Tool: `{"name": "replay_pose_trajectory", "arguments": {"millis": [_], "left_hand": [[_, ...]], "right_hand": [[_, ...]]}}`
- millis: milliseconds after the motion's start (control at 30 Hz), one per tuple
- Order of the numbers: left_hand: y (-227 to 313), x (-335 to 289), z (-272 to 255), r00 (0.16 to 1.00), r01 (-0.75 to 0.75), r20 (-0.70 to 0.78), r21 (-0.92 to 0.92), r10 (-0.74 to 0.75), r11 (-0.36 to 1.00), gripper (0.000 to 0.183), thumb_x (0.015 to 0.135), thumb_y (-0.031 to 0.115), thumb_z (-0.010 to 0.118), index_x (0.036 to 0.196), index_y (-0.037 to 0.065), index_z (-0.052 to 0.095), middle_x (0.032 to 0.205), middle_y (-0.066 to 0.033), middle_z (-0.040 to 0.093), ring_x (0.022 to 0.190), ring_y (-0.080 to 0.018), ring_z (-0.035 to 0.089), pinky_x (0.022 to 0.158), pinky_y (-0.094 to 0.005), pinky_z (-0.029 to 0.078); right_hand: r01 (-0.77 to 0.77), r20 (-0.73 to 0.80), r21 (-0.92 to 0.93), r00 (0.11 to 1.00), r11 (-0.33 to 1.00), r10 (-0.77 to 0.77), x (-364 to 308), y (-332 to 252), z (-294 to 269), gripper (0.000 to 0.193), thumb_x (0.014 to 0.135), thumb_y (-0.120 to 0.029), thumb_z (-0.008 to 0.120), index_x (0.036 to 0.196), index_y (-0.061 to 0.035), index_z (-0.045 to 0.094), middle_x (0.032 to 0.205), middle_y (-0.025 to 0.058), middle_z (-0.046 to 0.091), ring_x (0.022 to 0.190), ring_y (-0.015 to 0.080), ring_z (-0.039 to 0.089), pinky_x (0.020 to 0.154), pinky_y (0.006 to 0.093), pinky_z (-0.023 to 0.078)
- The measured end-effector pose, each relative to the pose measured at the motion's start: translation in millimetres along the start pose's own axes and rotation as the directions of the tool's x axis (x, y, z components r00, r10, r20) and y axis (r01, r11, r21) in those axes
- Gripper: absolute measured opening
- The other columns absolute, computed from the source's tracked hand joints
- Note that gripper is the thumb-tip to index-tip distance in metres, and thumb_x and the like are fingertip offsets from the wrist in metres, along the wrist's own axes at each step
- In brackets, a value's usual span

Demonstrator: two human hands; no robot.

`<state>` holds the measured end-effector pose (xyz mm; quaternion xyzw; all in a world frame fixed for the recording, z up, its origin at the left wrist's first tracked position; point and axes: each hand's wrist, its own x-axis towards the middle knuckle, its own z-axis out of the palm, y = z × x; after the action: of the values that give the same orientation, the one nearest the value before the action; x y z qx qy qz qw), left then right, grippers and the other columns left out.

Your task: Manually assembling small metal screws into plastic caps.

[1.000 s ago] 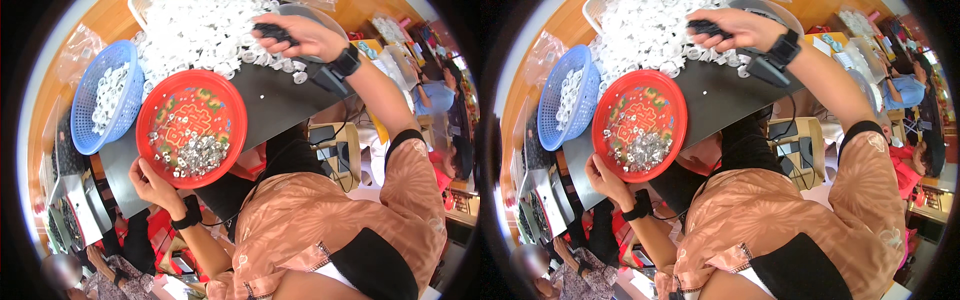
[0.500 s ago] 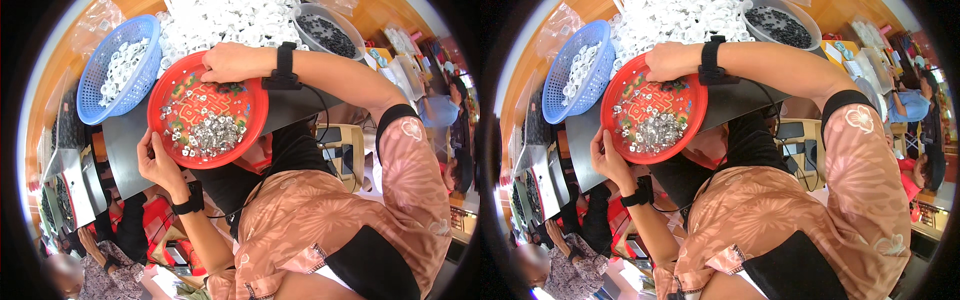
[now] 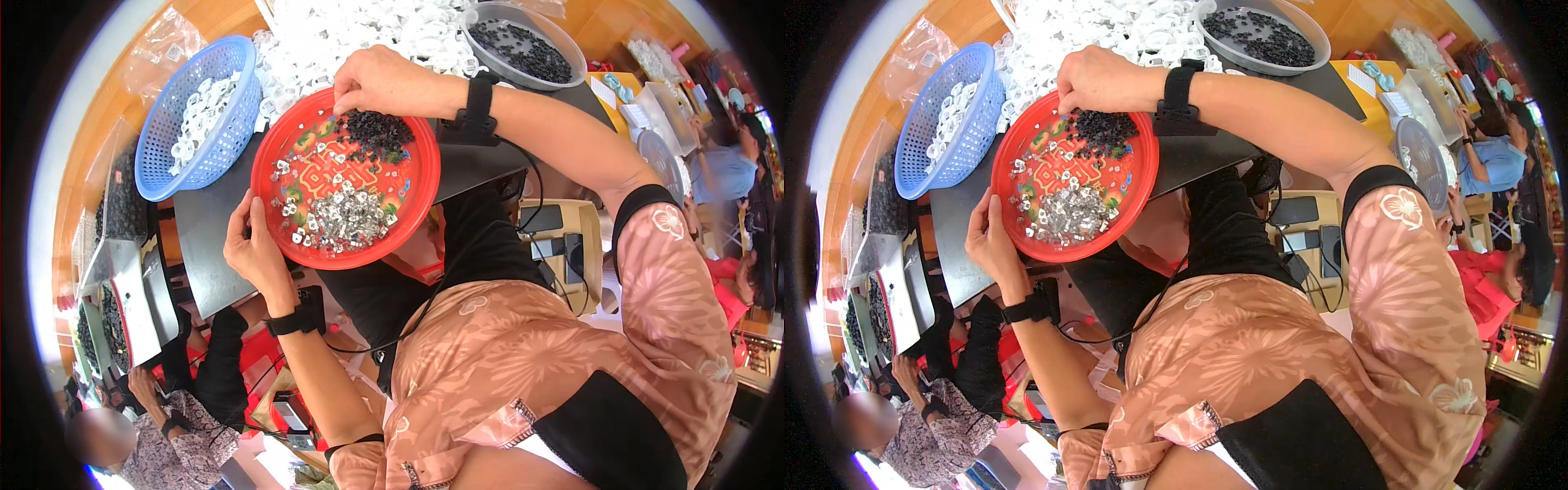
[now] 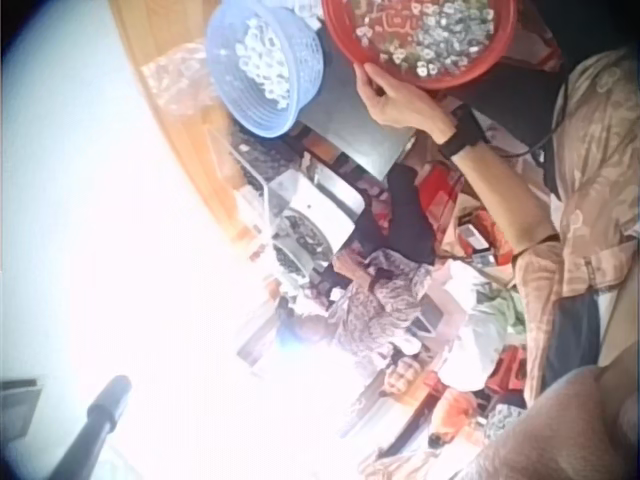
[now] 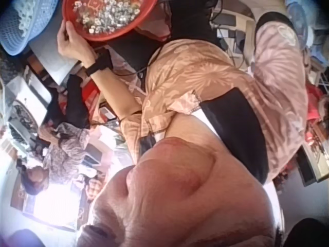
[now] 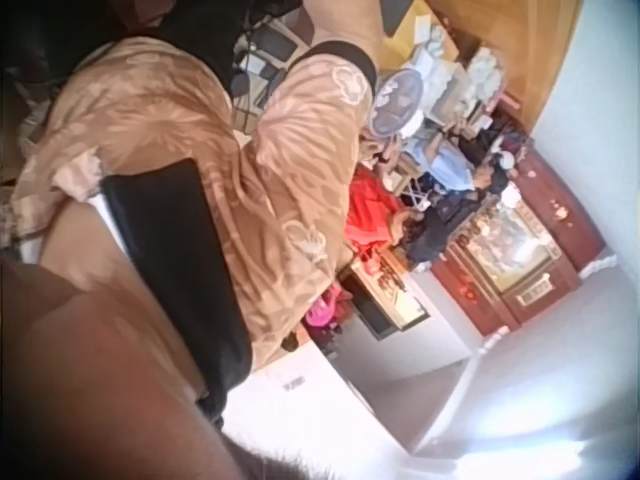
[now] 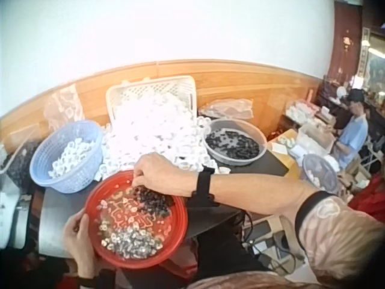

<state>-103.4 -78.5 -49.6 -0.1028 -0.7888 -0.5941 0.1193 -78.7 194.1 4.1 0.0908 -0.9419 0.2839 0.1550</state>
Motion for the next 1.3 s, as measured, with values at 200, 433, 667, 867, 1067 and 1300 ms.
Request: {"name": "replay_pose_trajectory", "arguments": {"millis": [200,433,667,867,1067,1300], "left_hand": [[4,4,4,0.990,0.064,0.134,-0.077,-0.053,0.995,0.032,0.093,0.023,0.059,0.112,-0.003,0.065,0.103,-0.0083,0.067,0.088,-0.0100,0.059,0.080,-0.0252,0.047],[-1,-2,0,0.999,0.026,-0.023,-0.146,-0.030,0.989,0.035,0.097,0.027,0.053,0.113,-0.003,0.062,0.089,-0.0048,0.063,0.076,-0.0080,0.053,0.071,-0.0241,0.045],[-4,2,-2,0.994,0.077,0.090,-0.161,-0.063,0.984,0.023,0.095,0.018,0.056,0.098,-0.002,0.066,0.085,-0.0030,0.065,0.075,-0.0081,0.058,0.068,-0.0217,0.046],[-2,10,2,0.983,0.127,0.144,-0.111,-0.111,0.986,0.028,0.095,0.018,0.054,0.107,-0.004,0.064,0.095,-0.0090,0.067,0.082,-0.0126,0.063,0.073,-0.0244,0.052],[-4,12,-6,0.976,0.192,0.107,-0.022,-0.189,0.981,0.037,0.098,0.026,0.049,0.119,-0.004,0.056,0.092,-0.0116,0.068,0.079,-0.0146,0.065,0.071,-0.0253,0.052],[1,10,-7,0.973,0.194,0.128,-0.005,-0.191,0.981,0.042,0.099,0.027,0.043,0.120,-0.007,0.054,0.093,-0.0141,0.068,0.078,-0.0168,0.066,0.069,-0.0274,0.054]], "right_hand": [[-0.105,-0.002,-0.140,0.994,0.985,0.106,-12,-15,-4,0.044,0.080,-0.045,0.068,0.073,-0.0022,0.070,0.060,0.0151,0.061,0.055,0.0256,0.060,0.055,0.0340,0.047],[-0.158,-0.157,0.109,0.972,0.981,0.174,-47,-15,-32,0.043,0.083,-0.046,0.062,0.076,-0.0046,0.071,0.063,0.0134,0.063,0.059,0.0284,0.061,0.059,0.0356,0.049],[-0.243,-0.242,0.305,0.916,0.921,0.321,-125,24,-38,0.020,0.089,-0.020,0.064,0.090,-0.0004,0.068,0.071,-0.0031,0.059,0.066,0.0027,0.052,0.059,0.0188,0.041],[-0.146,-0.214,0.381,0.947,0.913,0.241,-144,47,-13,0.024,0.085,-0.029,0.067,0.083,-0.0047,0.069,0.061,0.0063,0.060,0.053,0.0130,0.053,0.052,0.0286,0.042],[-0.168,-0.178,0.580,0.929,0.797,0.325,-145,52,-10,0.026,0.084,-0.031,0.066,0.082,-0.0054,0.070,0.061,0.0083,0.060,0.053,0.0186,0.055,0.053,0.0308,0.043],[-0.202,-0.172,0.488,0.931,0.849,0.321,-146,44,-19,0.026,0.083,-0.029,0.064,0.082,-0.0040,0.069,0.068,0.0132,0.065,0.059,0.0277,0.061,0.058,0.0347,0.047]]}}
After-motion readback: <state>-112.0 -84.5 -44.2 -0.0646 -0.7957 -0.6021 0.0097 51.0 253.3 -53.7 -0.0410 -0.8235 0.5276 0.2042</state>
